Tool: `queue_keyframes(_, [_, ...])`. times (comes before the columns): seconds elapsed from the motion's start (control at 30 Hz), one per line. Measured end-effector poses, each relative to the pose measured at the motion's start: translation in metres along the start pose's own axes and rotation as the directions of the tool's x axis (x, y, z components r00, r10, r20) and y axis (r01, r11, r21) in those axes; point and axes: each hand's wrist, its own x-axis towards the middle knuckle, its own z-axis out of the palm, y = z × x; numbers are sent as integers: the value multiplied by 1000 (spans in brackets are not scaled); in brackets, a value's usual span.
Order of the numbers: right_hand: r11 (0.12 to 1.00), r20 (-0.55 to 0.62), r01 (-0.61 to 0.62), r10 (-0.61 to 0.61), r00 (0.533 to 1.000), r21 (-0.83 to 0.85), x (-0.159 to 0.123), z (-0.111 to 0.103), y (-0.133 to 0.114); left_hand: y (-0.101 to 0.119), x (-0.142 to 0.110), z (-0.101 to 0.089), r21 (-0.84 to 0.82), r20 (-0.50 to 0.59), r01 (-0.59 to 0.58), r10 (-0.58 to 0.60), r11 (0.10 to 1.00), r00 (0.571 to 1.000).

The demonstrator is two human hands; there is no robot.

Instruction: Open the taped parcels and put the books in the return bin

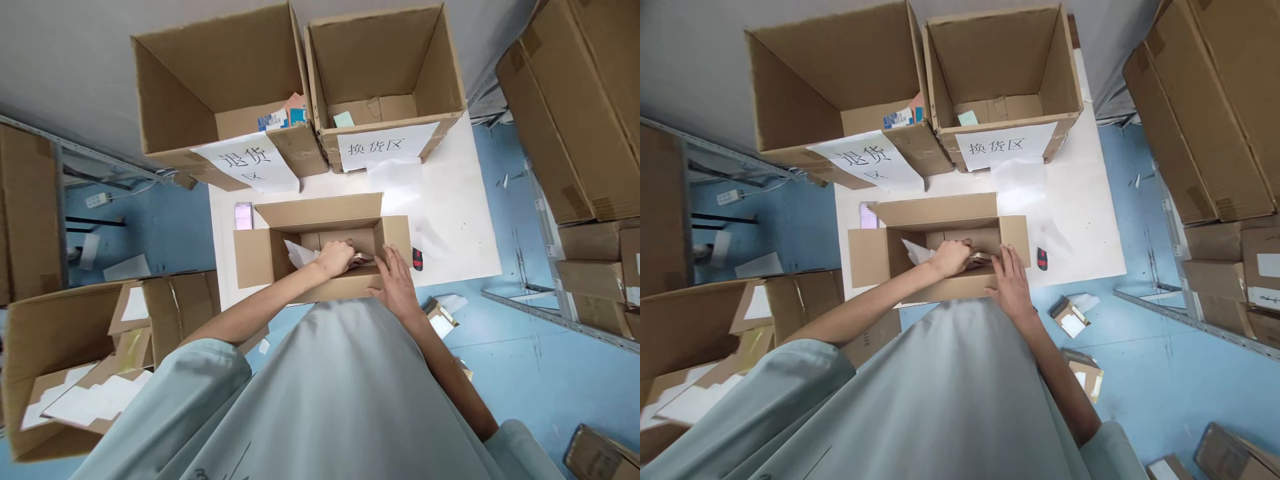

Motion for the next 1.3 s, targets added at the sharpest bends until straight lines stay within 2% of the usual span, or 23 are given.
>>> queue_keyframes(0.13, [984,-68,16,-4,998,179,2,-1,11,-27,-52,-15,-46,-198,12,-20,999,980])
queue_keyframes(0.23, [919,-168,-42,116,979,391,9,-14,7,-44,-89,-23,-127,-424,-33,-25,991,905])
queue_keyframes(0.3, [813,-161,-132,267,950,568,18,-29,-3,-50,-110,-28,-137,-589,-83,-14,987,808])
queue_keyframes(0.37, [631,-27,-226,365,931,742,28,-47,-16,-51,-128,-34,-69,-732,-139,45,988,680])
queue_keyframes(0.43, [420,136,-294,365,921,858,38,-65,-29,-50,-144,-38,44,-832,-179,135,983,539])
queue_keyframes(0.5, [269,220,-312,321,921,911,46,-82,-42,-48,-157,-38,138,-887,-217,218,966,407])
queue_keyframes(0.53, [229,236,-310,300,924,923,48,-90,-49,-48,-163,-36,168,-904,-242,247,956,349])
queue_keyframes(0.6, [206,235,-296,273,933,933,50,-102,-63,-48,-172,-28,185,-930,-310,268,933,252])
queue_keyframes(0.67, [222,205,-272,282,937,936,47,-108,-78,-49,-176,-15,129,-959,-386,215,913,187])
queue_keyframes(0.7, [234,177,-253,303,936,939,44,-108,-86,-50,-176,-8,61,-972,-429,151,901,178])
queue_keyframes(0.73, [248,139,-228,331,933,942,41,-108,-93,-50,-175,-1,-44,-980,-476,54,878,189])
queue_keyframes(0.77, [264,96,-199,357,929,944,39,-106,-100,-49,-174,5,-185,-972,-526,-75,830,224])
queue_keyframes(0.8, [285,49,-168,380,923,944,36,-103,-107,-48,-171,10,-346,-935,-577,-218,740,281])
queue_keyframes(0.87, [331,-48,-106,424,904,938,33,-96,-118,-45,-167,17,-638,-764,-636,-461,434,452])
queue_keyframes(0.9, [355,-93,-80,444,891,932,32,-93,-123,-44,-166,18,-735,-650,-629,-527,254,547])
queue_keyframes(0.93, [377,-131,-59,459,879,924,30,-90,-127,-43,-166,19,-794,-543,-601,-552,92,632])
queue_keyframes(0.97, [395,-161,-44,470,868,918,29,-87,-131,-42,-166,18,-824,-459,-565,-547,-32,700])
queue_keyframes(1.0, [409,-182,-34,477,860,912,28,-85,-135,-41,-167,17,-838,-402,-533,-529,-116,747])
queue_keyframes(1.03, [418,-192,-30,478,857,908,27,-83,-139,-41,-169,15,-843,-370,-511,-506,-170,779])
queue_keyframes(1.1, [429,-199,-27,471,859,903,24,-78,-147,-42,-173,12,-836,-360,-499,-457,-230,813])
queue_keyframes(1.3, [453,-202,-34,461,864,891,18,-54,-167,-51,-187,12,-802,-338,-491,-418,-341,843])
